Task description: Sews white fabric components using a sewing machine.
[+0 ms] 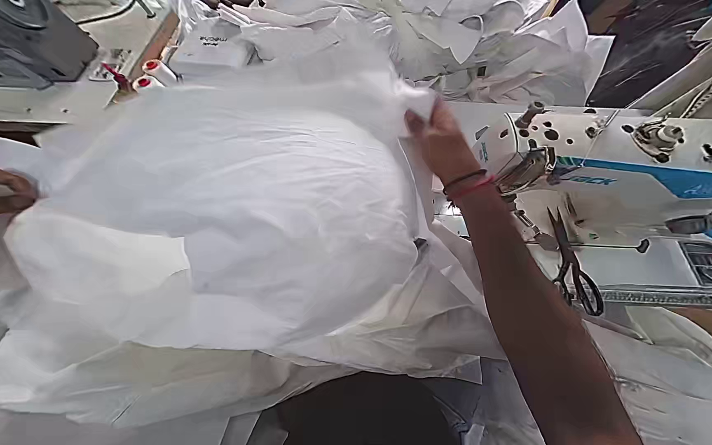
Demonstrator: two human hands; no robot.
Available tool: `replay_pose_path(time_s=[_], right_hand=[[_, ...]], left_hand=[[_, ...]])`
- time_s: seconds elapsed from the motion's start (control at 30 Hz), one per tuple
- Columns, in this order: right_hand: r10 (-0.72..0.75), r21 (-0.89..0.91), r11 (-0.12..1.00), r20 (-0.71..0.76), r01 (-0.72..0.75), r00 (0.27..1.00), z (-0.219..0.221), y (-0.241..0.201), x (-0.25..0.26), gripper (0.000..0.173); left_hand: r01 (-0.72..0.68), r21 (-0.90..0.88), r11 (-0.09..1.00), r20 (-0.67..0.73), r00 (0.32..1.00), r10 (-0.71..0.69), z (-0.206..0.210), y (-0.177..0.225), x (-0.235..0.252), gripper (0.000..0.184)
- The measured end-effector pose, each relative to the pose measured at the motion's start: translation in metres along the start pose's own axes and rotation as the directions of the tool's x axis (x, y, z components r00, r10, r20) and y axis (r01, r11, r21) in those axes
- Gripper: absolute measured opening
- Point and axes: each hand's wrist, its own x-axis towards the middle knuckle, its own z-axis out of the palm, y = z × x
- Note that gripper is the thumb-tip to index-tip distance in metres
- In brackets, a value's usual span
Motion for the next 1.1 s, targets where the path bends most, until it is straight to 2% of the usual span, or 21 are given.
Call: replay_pose_path(time_s=[0.03,0.07,0.13,0.2,0.27,0.33,0.4,0.47,0.5,0.53,0.6,0.67,0.7,0.77,0.8,0.87,0.9,0.97,1.0,1.03,1.1], right_hand=[[0.116,-0.321,0.944,0.117,-0.073,0.986,0.008,0.036,-0.010,0.052],[0.189,-0.485,0.870,0.159,-0.090,0.969,0.009,0.059,-0.027,0.054],[0.196,-0.532,0.843,0.174,-0.075,0.965,-0.018,0.070,-0.074,0.039],[0.176,-0.498,0.857,0.050,-0.128,0.983,-0.069,0.062,-0.121,0.028],[0.134,-0.618,0.764,-0.125,-0.182,0.983,-0.131,0.061,-0.163,0.029],[0.152,-0.778,0.547,-0.270,-0.308,0.951,-0.187,0.073,-0.188,0.029],[0.279,-0.846,0.345,-0.321,-0.406,0.905,-0.221,0.091,-0.207,0.034],[0.306,-0.866,0.295,-0.316,-0.405,0.898,-0.231,0.107,-0.217,0.039],[0.299,-0.877,0.287,-0.301,-0.386,0.905,-0.231,0.112,-0.222,0.044],[0.291,-0.886,0.277,-0.291,-0.371,0.912,-0.230,0.116,-0.225,0.049],[0.307,-0.876,0.284,-0.302,-0.390,0.902,-0.228,0.119,-0.228,0.056],[0.309,-0.810,0.331,-0.392,-0.484,0.867,-0.227,0.117,-0.229,0.060],[0.309,-0.752,0.377,-0.448,-0.541,0.839,-0.226,0.117,-0.230,0.064],[0.357,-0.554,0.550,-0.521,-0.625,0.776,-0.230,0.116,-0.237,0.060],[0.408,-0.379,0.672,-0.527,-0.636,0.745,-0.233,0.115,-0.244,0.050],[0.506,0.135,0.853,-0.454,-0.505,0.733,-0.235,0.112,-0.264,0.017],[0.514,0.359,0.849,-0.390,-0.388,0.764,-0.231,0.108,-0.278,0.008],[0.412,0.693,0.690,-0.136,-0.211,0.901,-0.220,0.098,-0.301,0.030],[0.301,0.772,0.589,0.063,-0.238,0.951,-0.212,0.096,-0.309,0.043],[0.220,0.793,0.530,0.213,-0.300,0.952,-0.195,0.089,-0.309,0.049],[0.233,0.703,0.576,0.349,-0.418,0.908,-0.153,0.075,-0.294,0.033]], left_hand=[[0.092,0.105,0.990,0.037,0.995,-0.096,0.007,-0.018,0.008,0.014],[0.133,0.208,0.969,0.061,0.987,-0.149,0.009,-0.034,0.016,0.015],[0.065,0.299,0.952,0.029,0.997,-0.077,0.017,-0.065,0.023,0.022],[-0.154,0.207,0.966,-0.003,0.987,0.158,0.016,-0.063,0.023,0.029],[-0.337,0.018,0.941,-0.003,0.941,0.338,0.014,0.020,0.012,0.030],[-0.487,-0.201,0.850,0.075,0.858,0.509,0.025,0.145,-0.014,0.028],[-0.597,-0.393,0.699,0.307,0.632,0.712,0.057,0.242,-0.037,0.025],[-0.627,-0.418,0.658,0.533,0.417,0.736,0.114,0.302,-0.038,0.026],[-0.596,-0.397,0.698,0.620,0.386,0.683,0.146,0.322,-0.036,0.028],[-0.533,-0.382,0.755,0.664,0.410,0.625,0.178,0.337,-0.031,0.029],[-0.224,-0.520,0.824,0.636,0.543,0.548,0.233,0.353,-0.023,0.029],[0.165,-0.764,0.624,0.555,0.661,0.505,0.268,0.361,-0.031,0.036],[0.278,-0.824,0.494,0.534,0.672,0.513,0.279,0.360,-0.038,0.042],[0.413,-0.848,0.331,0.528,0.615,0.586,0.297,0.354,-0.058,0.051],[0.470,-0.837,0.280,0.531,0.573,0.624,0.303,0.351,-0.066,0.057],[0.513,-0.818,0.259,0.529,0.493,0.691,0.304,0.347,-0.074,0.070],[0.524,-0.808,0.269,0.532,0.453,0.716,0.301,0.345,-0.077,0.076],[0.530,-0.794,0.298,0.534,0.374,0.758,0.298,0.341,-0.082,0.091],[0.532,-0.782,0.325,0.546,0.334,0.768,0.297,0.339,-0.085,0.098],[0.533,-0.769,0.352,0.562,0.302,0.770,0.296,0.339,-0.088,0.103],[0.525,-0.744,0.413,0.598,0.247,0.763,0.294,0.341,-0.089,0.109]])
